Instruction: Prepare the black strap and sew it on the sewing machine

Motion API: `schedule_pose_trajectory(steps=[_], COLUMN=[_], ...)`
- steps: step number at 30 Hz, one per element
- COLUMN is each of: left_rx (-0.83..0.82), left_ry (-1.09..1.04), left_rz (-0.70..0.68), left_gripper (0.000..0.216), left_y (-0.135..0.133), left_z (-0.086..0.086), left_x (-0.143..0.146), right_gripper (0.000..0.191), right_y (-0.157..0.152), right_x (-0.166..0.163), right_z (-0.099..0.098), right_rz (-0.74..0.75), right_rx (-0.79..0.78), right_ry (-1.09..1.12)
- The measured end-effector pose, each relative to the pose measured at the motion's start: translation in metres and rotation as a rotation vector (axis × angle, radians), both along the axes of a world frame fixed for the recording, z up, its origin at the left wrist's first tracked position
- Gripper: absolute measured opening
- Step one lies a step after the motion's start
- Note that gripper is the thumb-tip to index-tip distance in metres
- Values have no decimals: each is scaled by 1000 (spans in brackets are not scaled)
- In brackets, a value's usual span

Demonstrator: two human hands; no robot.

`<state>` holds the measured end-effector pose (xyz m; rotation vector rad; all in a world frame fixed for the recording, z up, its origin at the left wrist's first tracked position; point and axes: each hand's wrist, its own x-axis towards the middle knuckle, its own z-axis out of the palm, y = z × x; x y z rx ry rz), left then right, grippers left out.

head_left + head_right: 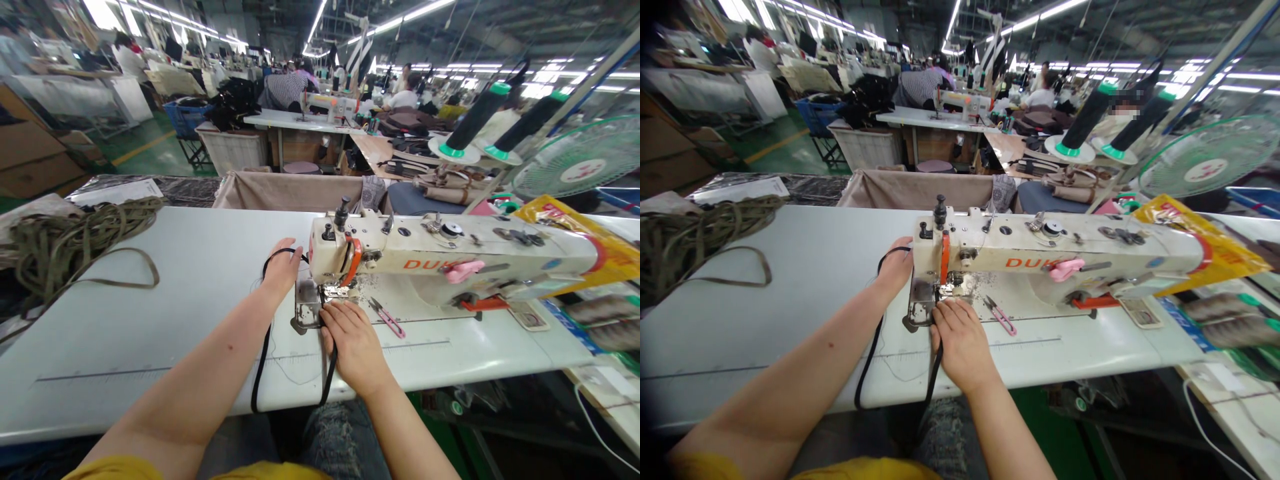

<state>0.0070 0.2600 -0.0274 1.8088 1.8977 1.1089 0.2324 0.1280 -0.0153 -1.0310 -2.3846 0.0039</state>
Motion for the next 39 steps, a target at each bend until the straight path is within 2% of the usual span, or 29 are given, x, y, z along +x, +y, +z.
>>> schedule_pose_trajectory(steps=[6,15,22,29,35,39], left_rx=[87,133,111,65,54,12], left_ry=[-64,-126,-192,-284,-432,-578], left_rz=[15,-55,-34,-33,10,86], left_gripper=[42,29,34,35,27,31], left_y=[-3,-9,-23,-43,-55,-66], left_z=[2,10,20,29,37,33], left_x=[-8,-25,-46,-50,-52,-59], right_gripper=[33,33,33,32,33,34], right_y=[-1,1,1,3,4,6], right_x=[0,-1,-1,0,0,0], right_z=[1,2,5,2,2,3], right_rz=[9,1,5,2,13,16], right_rx=[-2,5,-6,-12,33,37], right_ry=[7,-10,-13,-50,-69,-75])
